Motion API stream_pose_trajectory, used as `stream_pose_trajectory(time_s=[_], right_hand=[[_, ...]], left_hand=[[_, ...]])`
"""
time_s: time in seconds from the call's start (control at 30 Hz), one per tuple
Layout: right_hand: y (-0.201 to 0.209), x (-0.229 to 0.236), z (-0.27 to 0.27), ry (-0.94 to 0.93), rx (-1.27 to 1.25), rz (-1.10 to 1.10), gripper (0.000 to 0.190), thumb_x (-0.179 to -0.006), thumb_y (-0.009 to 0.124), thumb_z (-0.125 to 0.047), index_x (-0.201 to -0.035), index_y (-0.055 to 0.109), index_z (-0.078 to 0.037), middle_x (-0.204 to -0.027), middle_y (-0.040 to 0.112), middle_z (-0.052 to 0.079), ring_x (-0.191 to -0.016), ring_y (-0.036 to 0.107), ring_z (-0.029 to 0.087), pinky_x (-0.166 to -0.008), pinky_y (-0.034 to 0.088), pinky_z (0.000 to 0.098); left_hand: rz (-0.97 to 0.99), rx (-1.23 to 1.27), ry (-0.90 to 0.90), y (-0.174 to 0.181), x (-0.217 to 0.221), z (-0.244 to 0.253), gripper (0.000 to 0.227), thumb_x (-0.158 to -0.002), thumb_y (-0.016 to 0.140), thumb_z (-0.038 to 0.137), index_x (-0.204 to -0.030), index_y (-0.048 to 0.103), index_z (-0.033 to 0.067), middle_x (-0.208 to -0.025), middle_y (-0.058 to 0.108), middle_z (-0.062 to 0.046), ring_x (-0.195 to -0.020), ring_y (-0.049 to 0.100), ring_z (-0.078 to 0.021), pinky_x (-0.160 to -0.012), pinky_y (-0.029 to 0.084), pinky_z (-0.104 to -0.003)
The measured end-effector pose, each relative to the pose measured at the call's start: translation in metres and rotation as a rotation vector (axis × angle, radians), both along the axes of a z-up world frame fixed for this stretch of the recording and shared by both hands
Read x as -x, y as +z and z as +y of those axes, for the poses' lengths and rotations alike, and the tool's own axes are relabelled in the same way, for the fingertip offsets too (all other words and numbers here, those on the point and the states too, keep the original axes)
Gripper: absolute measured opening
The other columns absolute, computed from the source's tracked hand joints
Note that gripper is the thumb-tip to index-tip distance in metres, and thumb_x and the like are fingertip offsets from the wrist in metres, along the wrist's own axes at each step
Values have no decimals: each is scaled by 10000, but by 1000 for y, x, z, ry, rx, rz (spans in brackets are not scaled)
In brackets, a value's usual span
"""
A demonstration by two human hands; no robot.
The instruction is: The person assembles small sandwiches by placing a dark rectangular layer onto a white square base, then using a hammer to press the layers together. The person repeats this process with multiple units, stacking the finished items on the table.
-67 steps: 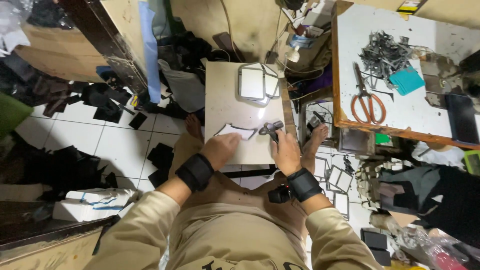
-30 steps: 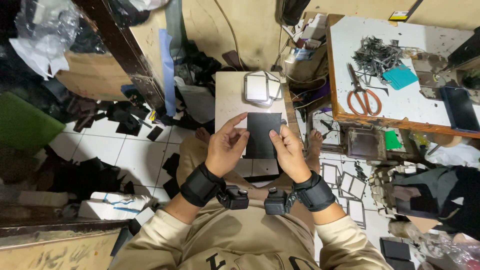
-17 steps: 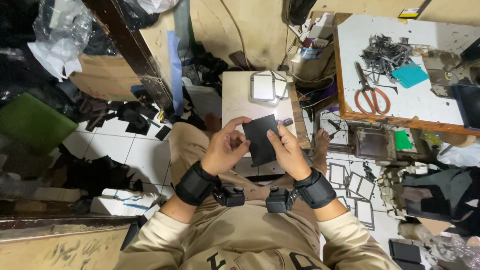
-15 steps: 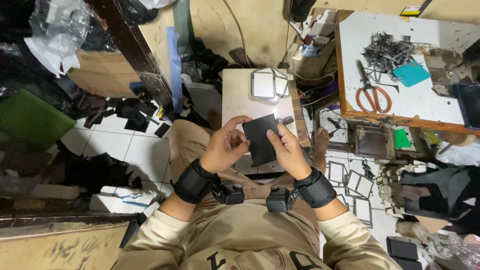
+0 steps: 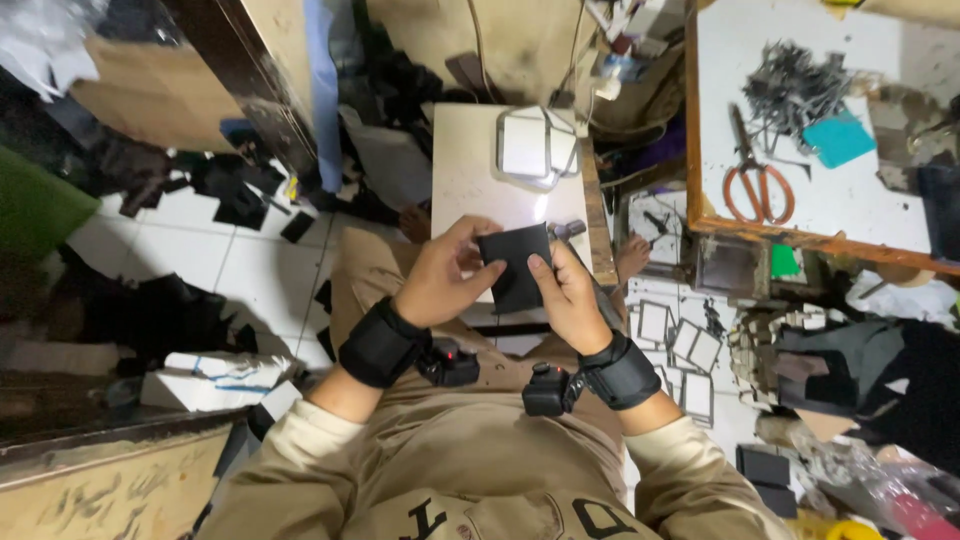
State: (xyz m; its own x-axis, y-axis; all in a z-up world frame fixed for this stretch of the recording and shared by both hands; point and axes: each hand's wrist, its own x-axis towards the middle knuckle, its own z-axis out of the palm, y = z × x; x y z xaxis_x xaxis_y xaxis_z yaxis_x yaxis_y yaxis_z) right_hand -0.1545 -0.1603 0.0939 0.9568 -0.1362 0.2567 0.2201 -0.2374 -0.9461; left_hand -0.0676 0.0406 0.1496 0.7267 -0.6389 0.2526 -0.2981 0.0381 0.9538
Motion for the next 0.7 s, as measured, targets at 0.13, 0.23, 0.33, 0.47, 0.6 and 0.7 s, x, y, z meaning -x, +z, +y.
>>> stream_pose_trajectory(time_s=[0.13, 0.23, 0.33, 0.47, 0.6, 0.7], right_hand=[[9, -8, 2, -39, 75, 4, 114, -1112, 560, -110, -1149, 616, -18, -926, 552, -20, -870, 485, 60, -799, 454, 223], [17, -16, 1, -97, 267, -122, 128, -1037, 617, -30, -1164, 617, -14, -1041, 610, 83, -1005, 561, 180, -927, 468, 291], [15, -19, -6, -153, 488, -215, 217, -944, 704, 0, -1151, 642, -18, -1114, 632, 169, -1102, 574, 315, -997, 455, 375], [-16, -18, -22, -39, 602, -104, 266, -890, 762, -22, -1143, 686, -53, -1029, 645, 132, -1000, 570, 343, -891, 463, 414], [-41, -17, -31, 123, 679, 47, 329, -830, 754, -12, -1148, 695, -72, -919, 621, 110, -889, 559, 353, -797, 457, 450], [-49, -17, -30, 161, 685, 47, 360, -823, 728, 2, -1171, 681, -76, -929, 626, 106, -898, 569, 353, -796, 463, 458]], left_hand=[[-133, 12, 41, -4, -13, -16, 266, -941, 705, 25, -1191, 612, 29, -977, 689, -68, -861, 692, -156, -727, 565, -295], [-329, -101, 105, -22, -22, -24, 153, -944, 698, 18, -1094, 669, 37, -995, 695, -119, -887, 707, -280, -748, 567, -365], [-467, -197, 115, -42, -25, -33, 124, -926, 692, 0, -1042, 672, 36, -1022, 679, -137, -961, 663, -364, -807, 543, -437], [-531, -381, 46, -97, -28, -39, 132, -884, 678, -12, -999, 680, 54, -1023, 680, -117, -1028, 636, -356, -888, 512, -465], [-529, -480, -54, -118, -26, -38, 225, -792, 774, 96, -983, 677, 29, -1059, 645, -144, -1085, 596, -367, -952, 482, -470], [-499, -464, -99, -119, -27, -36, 375, -718, 870, 162, -993, 672, 1, -1115, 613, -168, -1115, 565, -378, -970, 455, -479]])
